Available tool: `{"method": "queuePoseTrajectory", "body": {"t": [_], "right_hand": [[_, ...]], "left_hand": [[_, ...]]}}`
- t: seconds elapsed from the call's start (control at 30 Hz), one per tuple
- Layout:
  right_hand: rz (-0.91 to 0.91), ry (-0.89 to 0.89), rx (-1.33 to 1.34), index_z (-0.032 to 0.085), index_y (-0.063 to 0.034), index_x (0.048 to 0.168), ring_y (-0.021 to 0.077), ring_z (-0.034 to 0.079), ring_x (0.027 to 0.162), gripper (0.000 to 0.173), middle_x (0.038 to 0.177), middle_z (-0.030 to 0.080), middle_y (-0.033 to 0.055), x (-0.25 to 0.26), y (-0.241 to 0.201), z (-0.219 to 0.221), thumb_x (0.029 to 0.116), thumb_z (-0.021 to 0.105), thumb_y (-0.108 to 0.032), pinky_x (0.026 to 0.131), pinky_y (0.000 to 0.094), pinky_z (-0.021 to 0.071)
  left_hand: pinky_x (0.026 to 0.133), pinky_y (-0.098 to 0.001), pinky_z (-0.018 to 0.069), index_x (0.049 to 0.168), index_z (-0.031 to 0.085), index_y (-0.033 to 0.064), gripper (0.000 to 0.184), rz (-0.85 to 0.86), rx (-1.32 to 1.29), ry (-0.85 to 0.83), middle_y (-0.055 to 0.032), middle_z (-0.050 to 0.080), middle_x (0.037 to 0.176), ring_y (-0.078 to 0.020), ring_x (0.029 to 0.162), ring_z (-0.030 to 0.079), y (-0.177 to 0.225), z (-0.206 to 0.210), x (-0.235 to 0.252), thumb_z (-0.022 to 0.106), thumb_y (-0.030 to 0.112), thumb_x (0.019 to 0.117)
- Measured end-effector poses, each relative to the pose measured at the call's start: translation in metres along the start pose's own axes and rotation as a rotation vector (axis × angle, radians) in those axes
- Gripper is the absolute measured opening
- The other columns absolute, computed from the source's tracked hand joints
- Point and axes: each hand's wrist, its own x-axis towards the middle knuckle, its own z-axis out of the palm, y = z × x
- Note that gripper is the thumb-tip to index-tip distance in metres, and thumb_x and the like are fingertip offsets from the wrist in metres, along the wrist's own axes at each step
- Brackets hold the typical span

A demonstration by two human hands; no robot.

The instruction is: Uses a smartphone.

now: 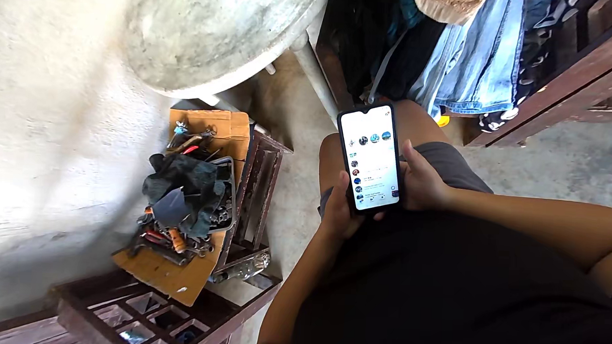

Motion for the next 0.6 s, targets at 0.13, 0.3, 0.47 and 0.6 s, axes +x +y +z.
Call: {"method": "queuePoseTrajectory", "body": {"t": [0.13, 0.3, 0.47, 0.6], "right_hand": [[-0.007, 0.008, 0.012, 0.055, -0.0248, 0.130, 0.0196, 0.074, 0.102, 0.065, 0.117, 0.073, 0.0019, 0.0004, -0.0001, 0.0022, 0.1029, 0.014, -0.068, 0.072, 0.0391, 0.0654], [0.004, 0.028, 0.008, 0.053, -0.0240, 0.132, 0.0198, 0.074, 0.103, 0.068, 0.119, 0.073, 0.0028, 0.0010, -0.0003, 0.0031, 0.1033, 0.007, -0.066, 0.071, 0.0384, 0.0655], [0.008, 0.052, 0.009, 0.052, -0.0234, 0.132, 0.0204, 0.074, 0.101, 0.067, 0.118, 0.073, 0.0037, 0.0012, -0.0005, 0.0040, 0.1053, 0.001, -0.057, 0.069, 0.0384, 0.0656], [0.023, 0.044, 0.023, 0.052, -0.0241, 0.132, 0.0206, 0.074, 0.103, 0.065, 0.119, 0.073, 0.0034, 0.0014, -0.0002, 0.0026, 0.1048, 0.005, -0.061, 0.070, 0.0389, 0.0655]], "left_hand": [[0.067, -0.0277, 0.0610, 0.120, 0.066, 0.0222, 0.050, -0.008, 0.007, 0.035, -0.0044, 0.076, 0.106, -0.0135, 0.084, 0.074, 0.0002, 0.0016, -0.0008, 0.056, 0.064, 0.0942], [0.066, -0.0283, 0.0612, 0.119, 0.066, 0.0216, 0.048, -0.012, -0.010, 0.050, -0.0058, 0.076, 0.106, -0.0144, 0.084, 0.074, -0.0004, 0.0011, -0.0007, 0.055, 0.062, 0.0957], [0.067, -0.0290, 0.0617, 0.118, 0.066, 0.0211, 0.047, -0.012, -0.016, 0.064, -0.0060, 0.077, 0.105, -0.0149, 0.085, 0.075, -0.0005, 0.0017, -0.0007, 0.053, 0.061, 0.0970], [0.068, -0.0293, 0.0620, 0.118, 0.066, 0.0204, 0.049, -0.016, -0.034, 0.057, -0.0065, 0.076, 0.106, -0.0154, 0.087, 0.075, -0.0010, 0.0006, -0.0010, 0.055, 0.062, 0.0958]]}}
